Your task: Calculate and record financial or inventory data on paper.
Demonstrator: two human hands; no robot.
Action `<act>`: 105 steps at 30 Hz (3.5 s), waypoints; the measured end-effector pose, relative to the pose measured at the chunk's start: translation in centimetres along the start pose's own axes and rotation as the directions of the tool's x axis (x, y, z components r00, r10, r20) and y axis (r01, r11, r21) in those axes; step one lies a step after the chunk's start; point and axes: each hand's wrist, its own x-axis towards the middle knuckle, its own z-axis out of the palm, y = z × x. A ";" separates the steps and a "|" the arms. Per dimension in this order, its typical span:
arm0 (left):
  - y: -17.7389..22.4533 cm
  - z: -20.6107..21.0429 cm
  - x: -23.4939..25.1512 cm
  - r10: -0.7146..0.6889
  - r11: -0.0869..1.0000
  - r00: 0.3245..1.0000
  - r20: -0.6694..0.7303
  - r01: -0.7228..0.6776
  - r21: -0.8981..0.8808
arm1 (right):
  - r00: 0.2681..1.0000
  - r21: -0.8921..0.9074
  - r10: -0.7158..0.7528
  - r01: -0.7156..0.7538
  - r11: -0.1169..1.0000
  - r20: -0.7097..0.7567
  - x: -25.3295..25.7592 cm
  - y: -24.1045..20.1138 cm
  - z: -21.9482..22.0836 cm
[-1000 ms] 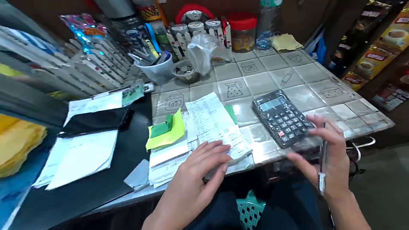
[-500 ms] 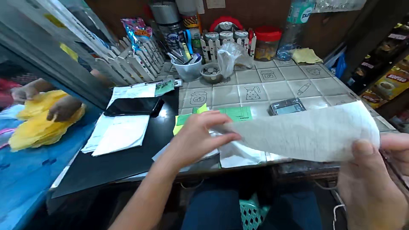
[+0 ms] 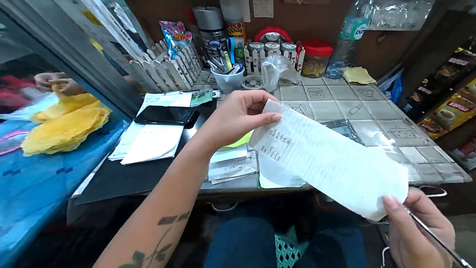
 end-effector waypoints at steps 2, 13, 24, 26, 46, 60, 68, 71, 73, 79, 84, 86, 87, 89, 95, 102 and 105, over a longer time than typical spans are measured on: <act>0.6 0.1 0.3 -0.026 0.999 1.000 -0.006 0.026 0.035 | 0.997 -0.029 -0.029 0.031 0.999 0.077 -1.0 0.4 0.3; 1.5 0.7 1.5 -0.119 0.981 0.992 0.053 0.109 0.159 | 0.985 -0.154 -0.064 0.089 0.984 0.161 -4.0 0.8 2.1; -4.4 -1.8 2.5 0.334 0.936 0.935 0.122 -0.314 -0.157 | 0.858 -0.097 -0.368 0.426 0.899 0.357 -3.0 0.1 1.3; -3.5 -1.2 2.7 0.270 0.951 0.959 0.085 -0.252 -0.180 | 0.888 -0.024 -0.227 0.257 0.966 0.400 -4.4 0.0 2.5; -2.6 6.7 -2.4 0.111 0.621 0.976 0.188 -0.216 0.753 | 0.871 -0.668 -0.250 0.486 0.564 0.423 2.7 5.3 -0.2; -2.9 9.2 -9.1 -0.050 0.721 0.999 -0.006 0.040 0.692 | 0.907 -0.688 -0.244 0.419 0.593 0.342 3.1 5.6 -0.1; -3.1 9.2 -9.2 -0.031 0.714 0.999 -0.018 0.035 0.699 | 0.990 -0.791 -0.033 0.131 0.598 0.139 4.0 4.9 0.7; -3.2 9.3 -9.2 -0.025 0.721 1.000 -0.019 0.031 0.692 | 0.992 -0.806 -0.034 0.120 0.580 0.123 3.1 4.5 1.6; -3.2 9.3 -9.2 -0.026 0.726 0.999 -0.021 0.033 0.687 | 0.991 -0.793 -0.051 0.129 0.596 0.123 2.6 4.5 1.6; -3.2 9.2 -9.1 -0.026 0.733 1.000 -0.015 0.029 0.680 | 0.965 -0.748 -0.152 0.263 0.609 0.215 3.2 4.2 0.8; -3.2 9.2 -9.1 -0.034 0.729 0.999 -0.010 0.032 0.684 | 0.950 -0.748 -0.120 0.301 0.591 0.288 3.9 4.3 0.5; -3.2 9.2 -9.1 -0.038 0.728 0.999 -0.007 0.032 0.685 | 0.954 -0.744 -0.127 0.291 0.602 0.270 3.8 4.0 0.2; -3.2 9.1 -9.1 -0.036 0.729 0.999 -0.006 0.031 0.684 | 0.958 -0.743 -0.137 0.281 0.608 0.251 3.7 3.9 0.0; -3.2 9.1 -9.1 -0.040 0.732 0.999 -0.006 0.034 0.681 | 0.965 -0.751 -0.142 0.263 0.606 0.223 3.4 4.0 -0.5; -3.1 9.0 -9.0 -0.044 0.737 0.999 0.006 0.028 0.675 | 0.959 -0.741 -0.120 0.276 0.612 0.258 3.6 4.1 -0.1; -3.0 9.1 -8.9 -0.049 0.732 0.999 -0.001 0.037 0.680 | 0.955 -0.748 -0.109 0.284 0.600 0.276 3.9 3.9 -0.4; -3.0 9.0 -8.9 -0.052 0.729 0.999 0.007 0.033 0.684 | 0.967 -0.760 -0.127 0.251 0.599 0.219 3.1 3.9 -1.7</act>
